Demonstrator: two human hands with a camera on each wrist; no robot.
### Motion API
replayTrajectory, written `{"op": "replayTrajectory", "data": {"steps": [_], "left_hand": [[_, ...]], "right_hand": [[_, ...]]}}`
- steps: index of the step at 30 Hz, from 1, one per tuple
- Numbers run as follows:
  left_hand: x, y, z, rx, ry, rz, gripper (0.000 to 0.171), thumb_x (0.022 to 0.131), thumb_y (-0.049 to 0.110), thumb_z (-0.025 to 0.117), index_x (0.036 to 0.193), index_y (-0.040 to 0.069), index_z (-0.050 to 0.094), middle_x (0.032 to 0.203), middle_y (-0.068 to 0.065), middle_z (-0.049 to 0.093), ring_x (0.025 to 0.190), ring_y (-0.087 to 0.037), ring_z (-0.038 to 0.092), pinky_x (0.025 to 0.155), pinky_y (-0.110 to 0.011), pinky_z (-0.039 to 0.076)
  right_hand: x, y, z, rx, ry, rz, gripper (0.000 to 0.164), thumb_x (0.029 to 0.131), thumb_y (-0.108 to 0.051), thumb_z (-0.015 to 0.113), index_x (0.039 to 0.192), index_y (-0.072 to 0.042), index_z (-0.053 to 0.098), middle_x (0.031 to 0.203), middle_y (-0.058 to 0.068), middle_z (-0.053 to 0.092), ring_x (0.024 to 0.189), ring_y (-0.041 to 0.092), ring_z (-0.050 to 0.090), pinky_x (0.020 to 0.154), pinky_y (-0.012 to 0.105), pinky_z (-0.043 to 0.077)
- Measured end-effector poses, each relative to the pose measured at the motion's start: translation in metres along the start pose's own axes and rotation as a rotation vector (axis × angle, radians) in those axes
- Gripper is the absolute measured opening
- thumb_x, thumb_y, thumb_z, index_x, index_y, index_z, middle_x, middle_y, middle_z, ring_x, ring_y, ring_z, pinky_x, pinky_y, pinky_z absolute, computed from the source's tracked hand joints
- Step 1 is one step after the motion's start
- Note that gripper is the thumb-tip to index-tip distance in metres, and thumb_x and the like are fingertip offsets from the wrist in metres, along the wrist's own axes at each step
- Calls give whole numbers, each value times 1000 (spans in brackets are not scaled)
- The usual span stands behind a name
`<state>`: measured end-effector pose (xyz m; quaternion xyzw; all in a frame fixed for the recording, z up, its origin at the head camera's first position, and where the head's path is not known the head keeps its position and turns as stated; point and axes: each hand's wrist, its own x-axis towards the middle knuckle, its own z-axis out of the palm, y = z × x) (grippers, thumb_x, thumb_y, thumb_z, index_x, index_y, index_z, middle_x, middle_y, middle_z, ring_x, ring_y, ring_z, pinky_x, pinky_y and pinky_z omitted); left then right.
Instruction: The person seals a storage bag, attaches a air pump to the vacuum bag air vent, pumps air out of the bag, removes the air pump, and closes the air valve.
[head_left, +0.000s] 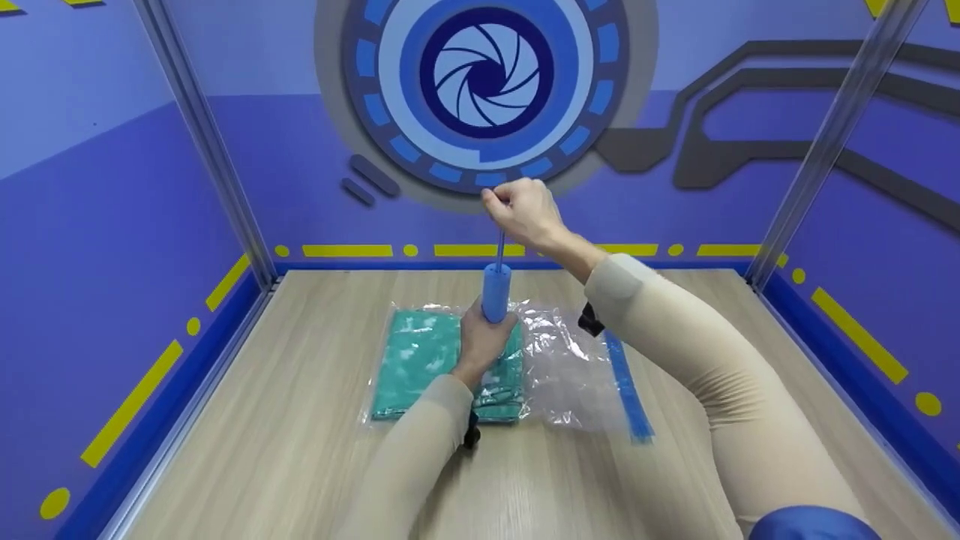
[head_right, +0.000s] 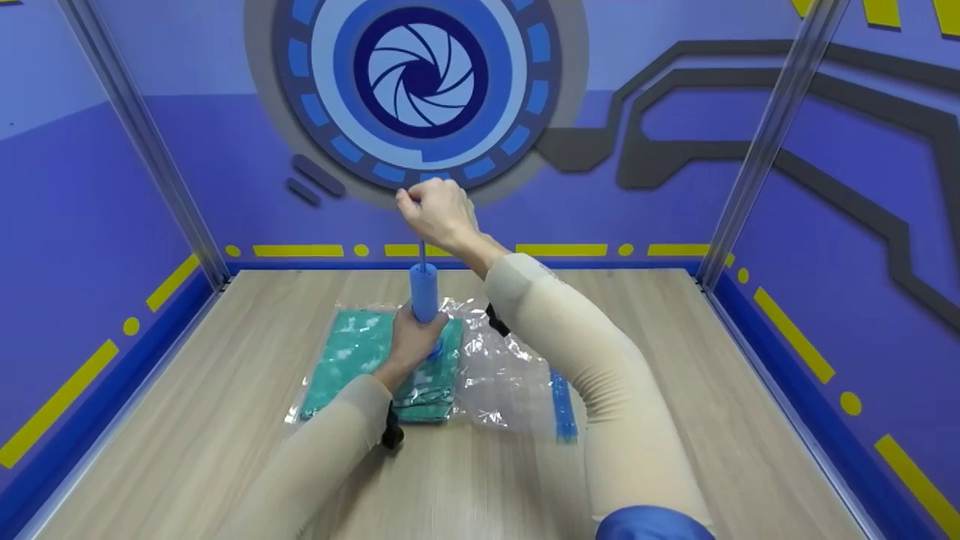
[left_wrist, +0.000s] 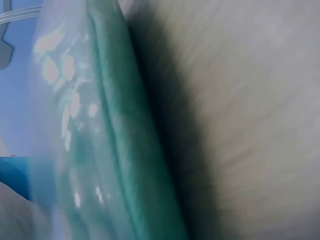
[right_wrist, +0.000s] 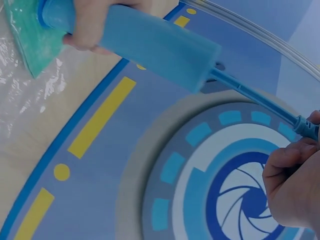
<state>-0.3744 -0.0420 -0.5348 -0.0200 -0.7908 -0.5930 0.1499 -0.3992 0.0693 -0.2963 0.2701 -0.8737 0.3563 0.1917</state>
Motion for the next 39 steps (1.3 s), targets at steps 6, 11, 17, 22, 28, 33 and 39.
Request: {"op": "replayTrajectory", "data": {"steps": [6,11,17,22,28,33,39], "left_hand": [[3,1,1,18,25,41,39,96,16,83,131,5,70,129,-20,81,122,-37,78,115,-60,59],[4,3,-1,21,13,17,41,97,19,82,134,7,70,134,-18,80,128,-36,77,119,-60,57],[3,4,-2,26,17,11,44,97,22,81,137,7,69,133,-18,80,128,-37,77,118,-60,57],[2,3,0,12,20,22,45,96,19,82,138,8,69,133,-17,80,128,-36,77,118,-59,57],[1,1,0,25,40,18,44,96,22,84,135,7,70,129,-17,81,123,-35,78,115,-58,60],[2,1,1,20,43,30,38,96,20,84,130,8,72,122,-17,82,115,-34,79,111,-57,61],[2,0,0,15,23,0,34,97,22,83,126,9,72,122,-16,82,117,-33,78,113,-57,60]], "right_hand": [[20,-20,-28,21,105,-8,61,114,-29,60,56,-21,44,51,-9,37,46,6,30,47,22,21],[29,-28,-41,74,194,3,62,112,-27,62,53,-22,43,49,-10,37,45,5,29,47,21,19],[32,-33,-41,92,216,-26,61,111,-25,62,53,-23,42,49,-11,36,46,5,28,47,21,19],[31,-34,-36,106,211,-34,61,111,-24,62,54,-22,42,50,-10,35,45,5,28,46,21,19],[29,-32,-33,125,187,-43,60,112,-24,61,55,-23,44,51,-10,37,46,5,30,46,22,20],[26,-24,-34,99,195,-54,60,113,-25,61,56,-22,42,51,-10,35,46,6,29,47,23,19],[22,-19,-29,74,171,-61,61,114,-27,60,56,-22,41,51,-10,34,47,6,28,48,22,18]]}}
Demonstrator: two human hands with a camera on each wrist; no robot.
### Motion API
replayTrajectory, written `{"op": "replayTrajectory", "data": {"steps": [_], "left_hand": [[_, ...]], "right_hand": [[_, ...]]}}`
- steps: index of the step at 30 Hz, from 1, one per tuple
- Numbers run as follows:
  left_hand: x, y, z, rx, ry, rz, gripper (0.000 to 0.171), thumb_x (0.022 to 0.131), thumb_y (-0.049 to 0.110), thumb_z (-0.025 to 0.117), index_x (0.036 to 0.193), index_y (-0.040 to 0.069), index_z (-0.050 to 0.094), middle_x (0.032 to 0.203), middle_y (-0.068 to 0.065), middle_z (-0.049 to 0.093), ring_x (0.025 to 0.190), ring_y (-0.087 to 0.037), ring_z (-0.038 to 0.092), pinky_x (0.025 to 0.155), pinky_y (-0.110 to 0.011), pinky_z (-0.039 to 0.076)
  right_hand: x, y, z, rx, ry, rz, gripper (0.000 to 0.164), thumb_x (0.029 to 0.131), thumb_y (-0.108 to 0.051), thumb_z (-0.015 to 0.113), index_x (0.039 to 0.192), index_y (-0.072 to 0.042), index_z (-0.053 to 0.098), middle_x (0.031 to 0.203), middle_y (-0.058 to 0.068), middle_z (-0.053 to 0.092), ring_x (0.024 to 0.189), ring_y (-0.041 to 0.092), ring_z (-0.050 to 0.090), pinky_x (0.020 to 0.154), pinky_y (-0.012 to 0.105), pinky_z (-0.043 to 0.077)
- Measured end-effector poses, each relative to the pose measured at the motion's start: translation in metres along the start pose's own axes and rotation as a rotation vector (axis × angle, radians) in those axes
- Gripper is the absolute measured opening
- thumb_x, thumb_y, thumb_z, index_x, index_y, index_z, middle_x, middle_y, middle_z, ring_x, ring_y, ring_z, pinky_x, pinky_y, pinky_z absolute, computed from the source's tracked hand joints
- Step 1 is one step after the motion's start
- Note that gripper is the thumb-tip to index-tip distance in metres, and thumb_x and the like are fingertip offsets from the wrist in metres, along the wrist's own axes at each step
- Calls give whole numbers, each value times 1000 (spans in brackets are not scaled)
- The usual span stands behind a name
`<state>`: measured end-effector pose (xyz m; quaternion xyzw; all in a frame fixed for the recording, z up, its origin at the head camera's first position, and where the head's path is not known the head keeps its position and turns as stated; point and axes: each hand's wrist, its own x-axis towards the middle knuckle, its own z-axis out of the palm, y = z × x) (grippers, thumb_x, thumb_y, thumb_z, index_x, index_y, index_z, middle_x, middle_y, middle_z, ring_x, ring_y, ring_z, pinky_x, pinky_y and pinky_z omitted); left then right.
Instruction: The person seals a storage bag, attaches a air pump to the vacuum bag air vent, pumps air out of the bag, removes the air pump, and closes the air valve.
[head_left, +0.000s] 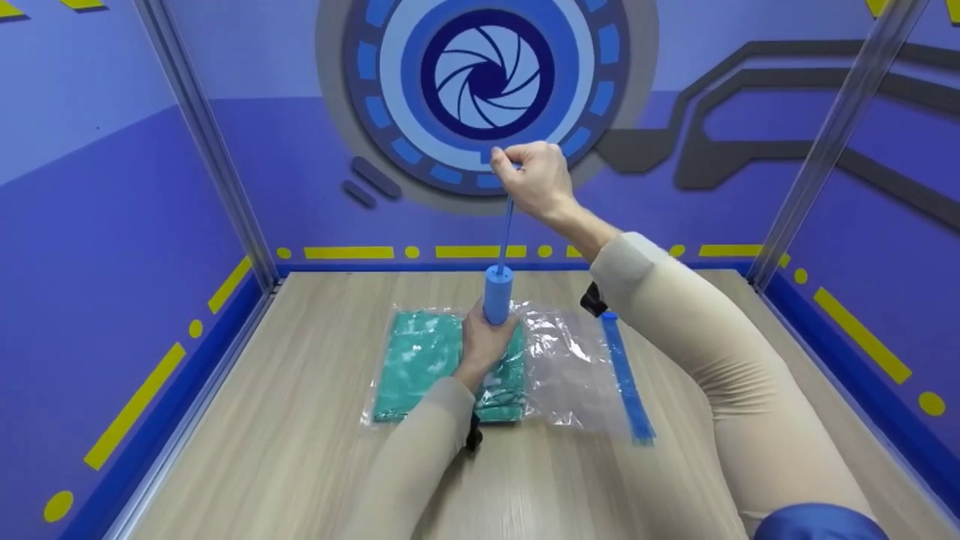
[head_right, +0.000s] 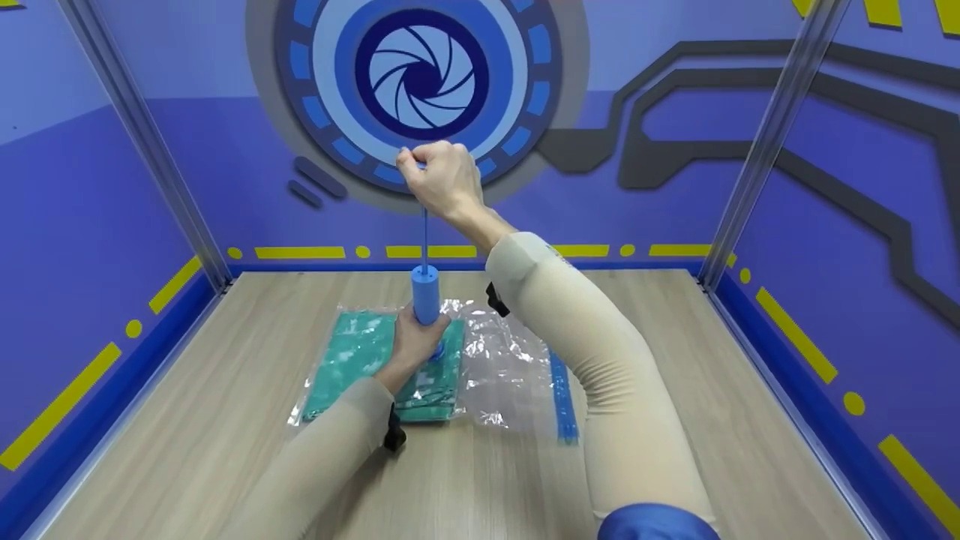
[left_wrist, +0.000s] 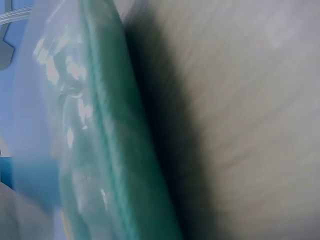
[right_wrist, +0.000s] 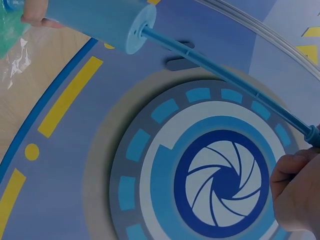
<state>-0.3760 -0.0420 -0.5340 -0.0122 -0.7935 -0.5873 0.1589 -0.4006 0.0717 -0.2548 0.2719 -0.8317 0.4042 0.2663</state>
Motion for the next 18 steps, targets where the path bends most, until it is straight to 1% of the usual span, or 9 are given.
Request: {"op": "replayTrajectory", "data": {"steps": [2,4,9,11,15,18], "left_hand": [[-1,0,0,-1,-6,-14,36,97,23,83,128,9,71,125,-16,82,119,-33,78,114,-57,60],[-1,-1,0,4,-4,-12,39,97,24,83,131,8,71,127,-16,81,119,-33,78,114,-57,60],[-2,-1,1,18,24,57,39,93,22,83,126,5,72,119,-19,83,109,-34,79,107,-56,62],[-2,-1,1,19,29,72,39,92,22,83,125,4,73,118,-19,83,109,-34,79,106,-57,62],[-2,-1,1,15,13,46,43,94,22,83,131,5,71,126,-19,82,118,-34,78,111,-58,61],[-2,1,0,13,-5,16,46,96,23,83,135,5,69,131,-19,80,124,-35,77,116,-59,59]], "right_hand": [[-2,1,2,-7,-13,-10,61,114,-27,60,56,-22,42,51,-10,35,47,6,28,48,22,19],[-5,1,5,-13,-25,-14,61,114,-27,60,56,-22,42,51,-10,35,47,6,28,47,22,20],[-10,4,9,-34,-47,-15,61,115,-27,60,56,-22,44,51,-10,35,45,6,28,46,22,19],[-12,6,10,-36,-50,-23,61,115,-27,60,56,-22,45,51,-10,35,45,7,27,46,22,19],[-15,10,12,-27,-53,-26,60,114,-26,61,56,-22,45,51,-10,36,45,6,27,47,22,19],[-18,12,15,-23,-62,-11,58,114,-27,62,56,-21,53,51,-10,44,46,5,31,47,21,22]]}}
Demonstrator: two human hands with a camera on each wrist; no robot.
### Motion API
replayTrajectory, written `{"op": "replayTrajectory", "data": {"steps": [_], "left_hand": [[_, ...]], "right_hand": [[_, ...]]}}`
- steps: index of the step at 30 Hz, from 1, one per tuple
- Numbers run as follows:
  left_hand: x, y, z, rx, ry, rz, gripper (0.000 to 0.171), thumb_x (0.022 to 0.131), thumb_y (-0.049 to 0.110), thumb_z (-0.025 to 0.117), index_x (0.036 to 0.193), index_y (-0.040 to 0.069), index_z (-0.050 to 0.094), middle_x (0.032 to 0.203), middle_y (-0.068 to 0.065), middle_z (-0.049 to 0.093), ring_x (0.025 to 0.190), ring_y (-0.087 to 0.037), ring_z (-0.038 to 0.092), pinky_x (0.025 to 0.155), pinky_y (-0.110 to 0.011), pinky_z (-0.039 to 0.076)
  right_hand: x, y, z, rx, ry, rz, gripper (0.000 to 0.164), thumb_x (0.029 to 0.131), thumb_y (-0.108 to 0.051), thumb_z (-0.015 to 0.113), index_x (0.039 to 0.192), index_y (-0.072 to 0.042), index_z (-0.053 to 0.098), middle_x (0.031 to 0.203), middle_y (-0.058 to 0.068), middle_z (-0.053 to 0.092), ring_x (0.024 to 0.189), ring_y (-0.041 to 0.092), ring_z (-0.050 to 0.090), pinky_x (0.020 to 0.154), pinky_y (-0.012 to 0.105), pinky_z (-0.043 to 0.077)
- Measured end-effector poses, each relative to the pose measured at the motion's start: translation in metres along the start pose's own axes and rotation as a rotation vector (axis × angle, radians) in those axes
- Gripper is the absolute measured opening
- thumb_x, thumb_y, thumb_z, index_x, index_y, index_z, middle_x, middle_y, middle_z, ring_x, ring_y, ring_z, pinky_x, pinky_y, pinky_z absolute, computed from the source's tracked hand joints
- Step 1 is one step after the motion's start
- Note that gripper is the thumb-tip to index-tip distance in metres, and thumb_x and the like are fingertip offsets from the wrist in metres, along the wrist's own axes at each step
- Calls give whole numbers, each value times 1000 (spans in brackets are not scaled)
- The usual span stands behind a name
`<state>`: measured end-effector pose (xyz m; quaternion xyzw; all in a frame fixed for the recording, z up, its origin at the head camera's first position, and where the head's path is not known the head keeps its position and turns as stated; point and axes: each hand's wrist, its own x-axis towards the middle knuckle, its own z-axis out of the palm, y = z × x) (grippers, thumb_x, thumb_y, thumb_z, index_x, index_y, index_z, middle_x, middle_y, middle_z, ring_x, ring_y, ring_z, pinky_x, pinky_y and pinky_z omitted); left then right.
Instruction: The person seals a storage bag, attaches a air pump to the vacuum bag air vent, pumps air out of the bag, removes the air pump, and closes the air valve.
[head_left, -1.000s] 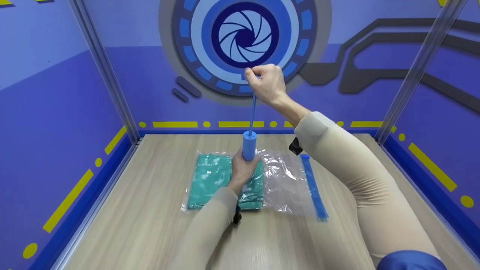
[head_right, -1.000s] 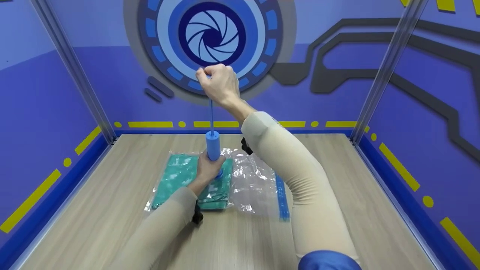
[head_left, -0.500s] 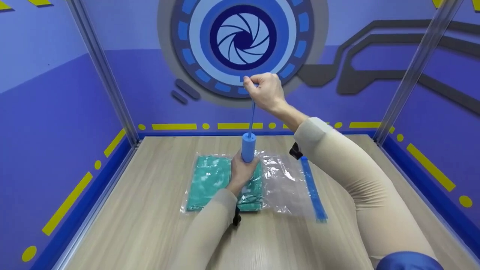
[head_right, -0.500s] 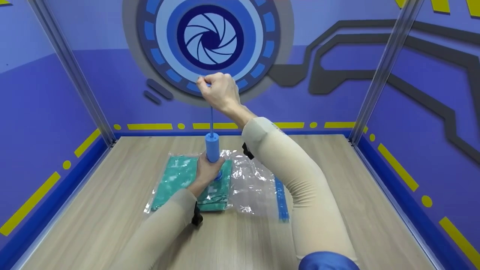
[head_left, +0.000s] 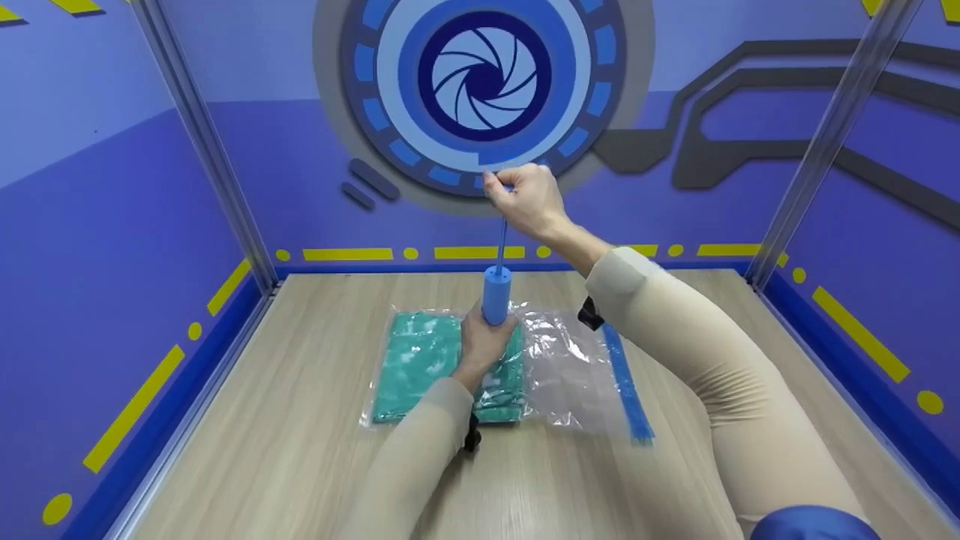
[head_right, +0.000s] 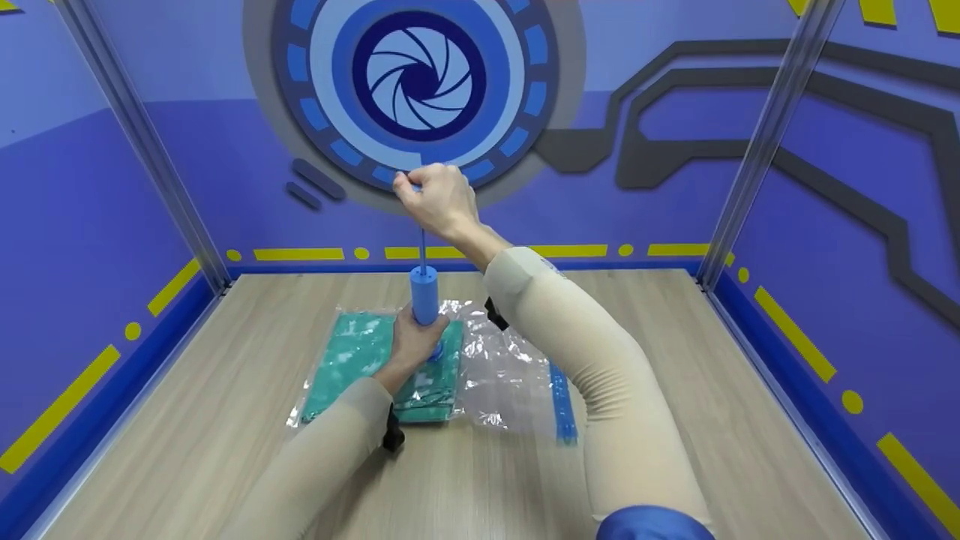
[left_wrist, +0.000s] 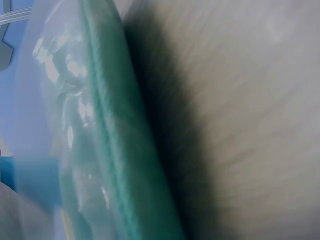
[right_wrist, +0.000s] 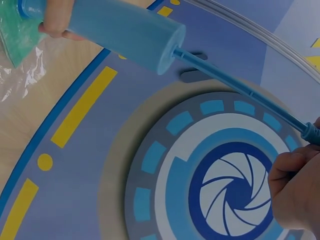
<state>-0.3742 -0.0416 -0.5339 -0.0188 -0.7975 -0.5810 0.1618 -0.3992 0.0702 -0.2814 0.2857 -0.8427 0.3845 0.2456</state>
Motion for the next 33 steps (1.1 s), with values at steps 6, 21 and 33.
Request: {"op": "replayTrajectory", "data": {"steps": [6,21,33], "left_hand": [[0,0,0,-5,-9,-28,47,96,24,83,137,7,69,134,-17,80,127,-35,76,119,-58,57],[2,-4,1,25,36,113,27,94,15,83,116,5,71,104,-15,80,92,-22,68,94,-51,61],[1,-1,1,62,43,133,37,94,13,82,127,1,71,114,-20,83,100,-31,76,99,-57,63]], "right_hand": [[-9,6,10,-5,-53,38,55,114,-28,61,62,-13,65,53,-7,51,45,5,33,46,22,24],[-36,28,38,-84,-128,43,60,113,-29,62,55,-22,49,51,-7,42,44,8,35,47,26,22],[-57,48,56,-99,-177,59,56,113,-28,61,58,-22,53,54,-8,44,52,9,40,50,25,26]]}}
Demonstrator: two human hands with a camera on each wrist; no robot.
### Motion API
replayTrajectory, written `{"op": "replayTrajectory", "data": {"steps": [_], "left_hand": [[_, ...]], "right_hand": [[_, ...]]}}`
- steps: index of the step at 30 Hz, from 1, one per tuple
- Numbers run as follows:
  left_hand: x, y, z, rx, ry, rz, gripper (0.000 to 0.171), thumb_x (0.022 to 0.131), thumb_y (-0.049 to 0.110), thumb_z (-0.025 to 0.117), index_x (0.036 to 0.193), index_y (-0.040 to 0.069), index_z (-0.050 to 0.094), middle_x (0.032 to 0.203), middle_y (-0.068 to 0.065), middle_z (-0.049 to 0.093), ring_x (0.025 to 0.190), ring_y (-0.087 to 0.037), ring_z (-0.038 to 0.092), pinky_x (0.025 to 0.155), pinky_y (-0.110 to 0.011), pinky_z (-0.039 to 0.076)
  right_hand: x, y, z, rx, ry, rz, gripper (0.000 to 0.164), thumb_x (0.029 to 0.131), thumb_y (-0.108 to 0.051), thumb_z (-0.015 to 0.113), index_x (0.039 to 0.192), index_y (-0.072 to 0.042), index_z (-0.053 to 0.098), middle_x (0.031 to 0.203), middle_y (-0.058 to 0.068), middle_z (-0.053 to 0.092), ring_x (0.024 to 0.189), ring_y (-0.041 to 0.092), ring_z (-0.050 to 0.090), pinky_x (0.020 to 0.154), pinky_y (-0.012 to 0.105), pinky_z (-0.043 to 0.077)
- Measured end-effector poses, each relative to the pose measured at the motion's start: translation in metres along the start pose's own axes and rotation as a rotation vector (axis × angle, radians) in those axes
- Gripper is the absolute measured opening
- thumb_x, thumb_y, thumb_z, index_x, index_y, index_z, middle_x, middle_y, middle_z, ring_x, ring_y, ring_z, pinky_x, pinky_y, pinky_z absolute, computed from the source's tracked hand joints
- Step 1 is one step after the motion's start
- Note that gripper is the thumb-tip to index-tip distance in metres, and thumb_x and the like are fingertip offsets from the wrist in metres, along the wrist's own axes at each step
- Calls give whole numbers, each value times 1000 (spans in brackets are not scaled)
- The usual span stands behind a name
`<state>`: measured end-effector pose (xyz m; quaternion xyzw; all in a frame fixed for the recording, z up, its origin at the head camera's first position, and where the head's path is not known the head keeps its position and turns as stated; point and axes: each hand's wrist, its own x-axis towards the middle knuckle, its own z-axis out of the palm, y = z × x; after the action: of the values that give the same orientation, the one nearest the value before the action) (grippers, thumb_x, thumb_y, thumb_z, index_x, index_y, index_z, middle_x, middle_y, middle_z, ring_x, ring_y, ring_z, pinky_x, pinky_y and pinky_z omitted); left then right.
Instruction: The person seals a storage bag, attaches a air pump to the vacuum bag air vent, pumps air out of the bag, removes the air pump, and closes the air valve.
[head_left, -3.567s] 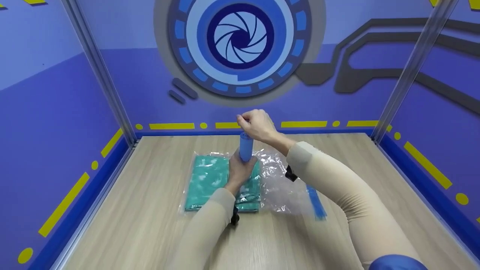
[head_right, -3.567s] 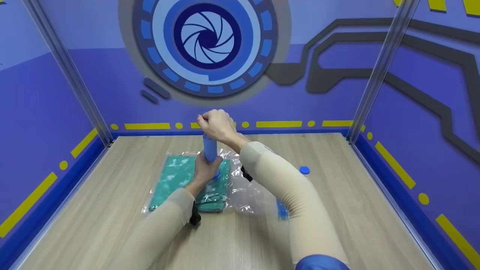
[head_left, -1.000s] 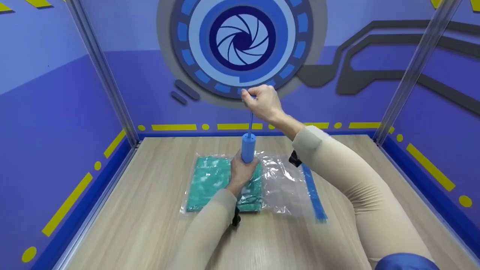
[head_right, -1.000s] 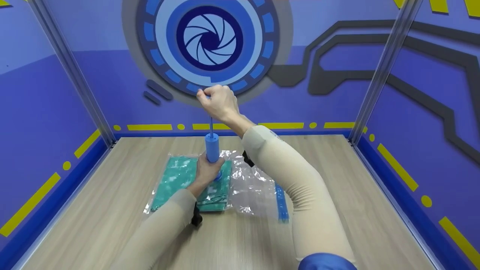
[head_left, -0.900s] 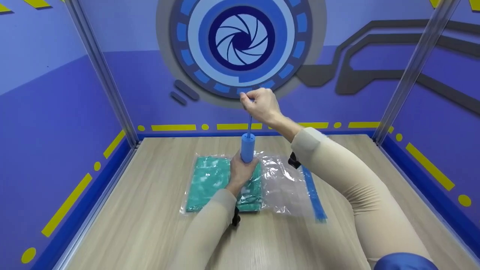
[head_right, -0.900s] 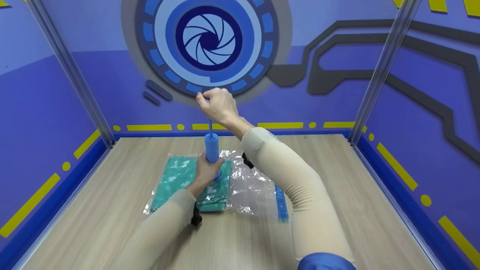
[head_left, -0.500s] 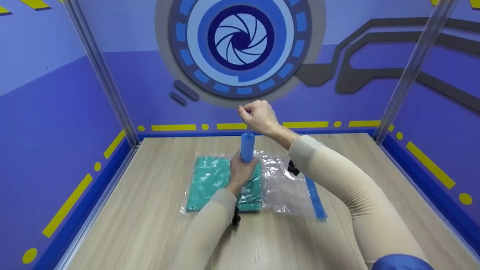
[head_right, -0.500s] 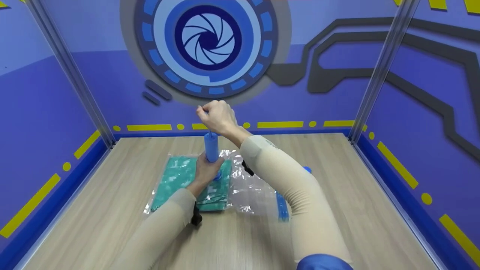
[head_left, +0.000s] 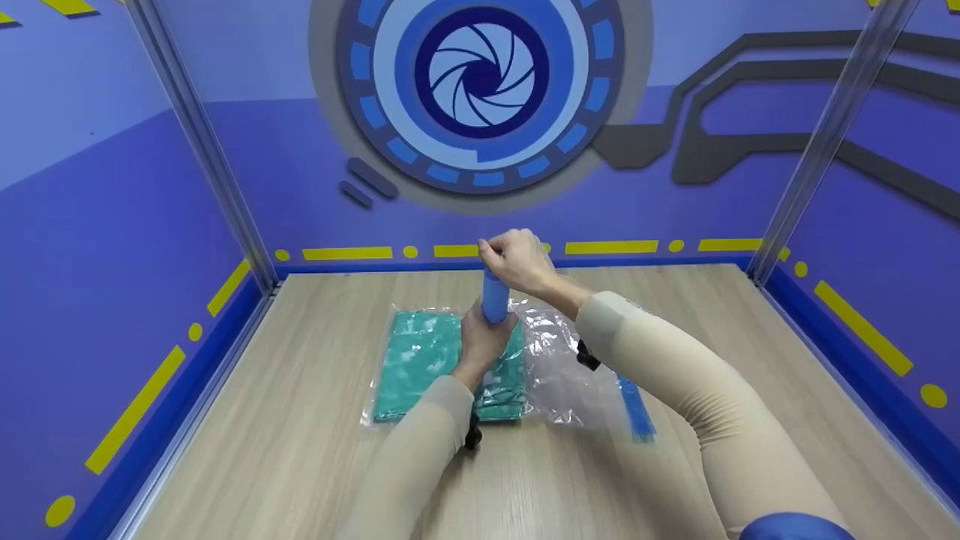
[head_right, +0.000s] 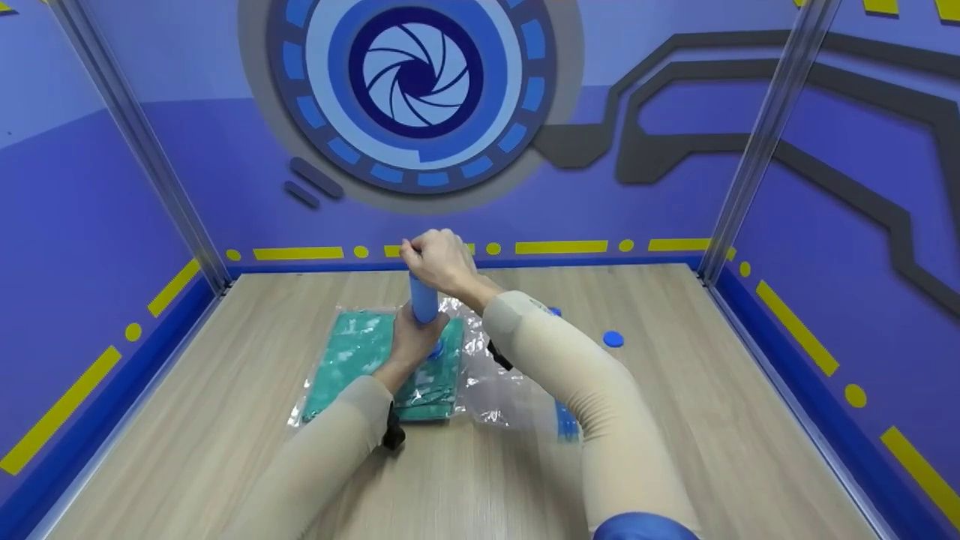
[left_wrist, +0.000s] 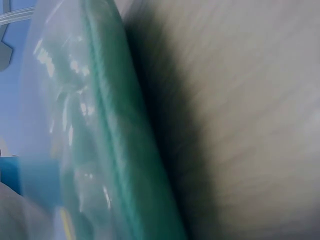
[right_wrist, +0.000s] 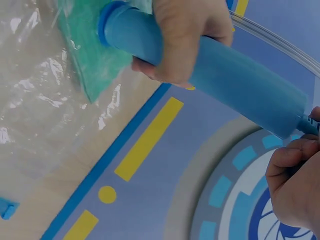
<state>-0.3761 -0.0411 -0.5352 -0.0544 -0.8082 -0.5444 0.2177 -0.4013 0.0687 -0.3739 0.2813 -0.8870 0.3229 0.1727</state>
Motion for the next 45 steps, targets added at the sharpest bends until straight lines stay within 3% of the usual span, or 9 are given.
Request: {"op": "replayTrajectory", "data": {"steps": [9,13,19,28,33,38,45], "left_hand": [[-1,-2,1,4,8,11,36,91,12,84,123,1,72,109,-19,83,94,-28,73,95,-55,63],[-3,-4,1,12,19,22,33,91,10,84,120,2,72,106,-18,82,92,-26,71,93,-55,62],[-9,-6,0,-6,12,24,27,93,7,82,117,4,71,102,-17,80,89,-24,68,92,-52,61],[-13,-6,-2,-78,-74,-168,39,98,19,80,134,10,68,129,-13,79,117,-28,74,114,-57,59],[-13,-4,-4,-55,-91,-210,46,100,26,81,140,11,66,137,-13,78,130,-32,74,121,-59,55],[-11,0,-5,-38,-103,-227,57,101,31,82,151,11,62,147,-15,74,142,-36,70,126,-61,51],[-1,4,-5,-16,-92,-168,51,99,27,83,144,10,66,142,-17,77,136,-37,73,123,-59,55]], "right_hand": [[-6,2,3,37,25,-4,51,112,-29,62,65,-13,70,63,6,71,57,11,57,55,25,39],[-6,-2,2,34,24,20,51,112,-31,63,63,-17,68,59,-1,64,58,10,56,53,25,37],[0,-9,-5,30,60,-17,53,112,-26,62,59,-19,58,54,-7,45,50,9,39,51,26,25],[16,-26,-29,42,143,-41,57,111,-24,62,55,-23,50,51,-9,43,46,6,36,47,24,23],[29,-41,-49,57,185,-53,59,111,-25,63,54,-24,49,50,-10,42,45,2,30,46,21,20],[40,-56,-70,67,203,-71,61,111,-23,62,52,-24,48,48,-11,42,44,2,29,45,20,21],[52,-73,-97,105,278,-110,61,111,-23,62,52,-23,48,49,-11,42,43,0,30,45,20,20]]}}
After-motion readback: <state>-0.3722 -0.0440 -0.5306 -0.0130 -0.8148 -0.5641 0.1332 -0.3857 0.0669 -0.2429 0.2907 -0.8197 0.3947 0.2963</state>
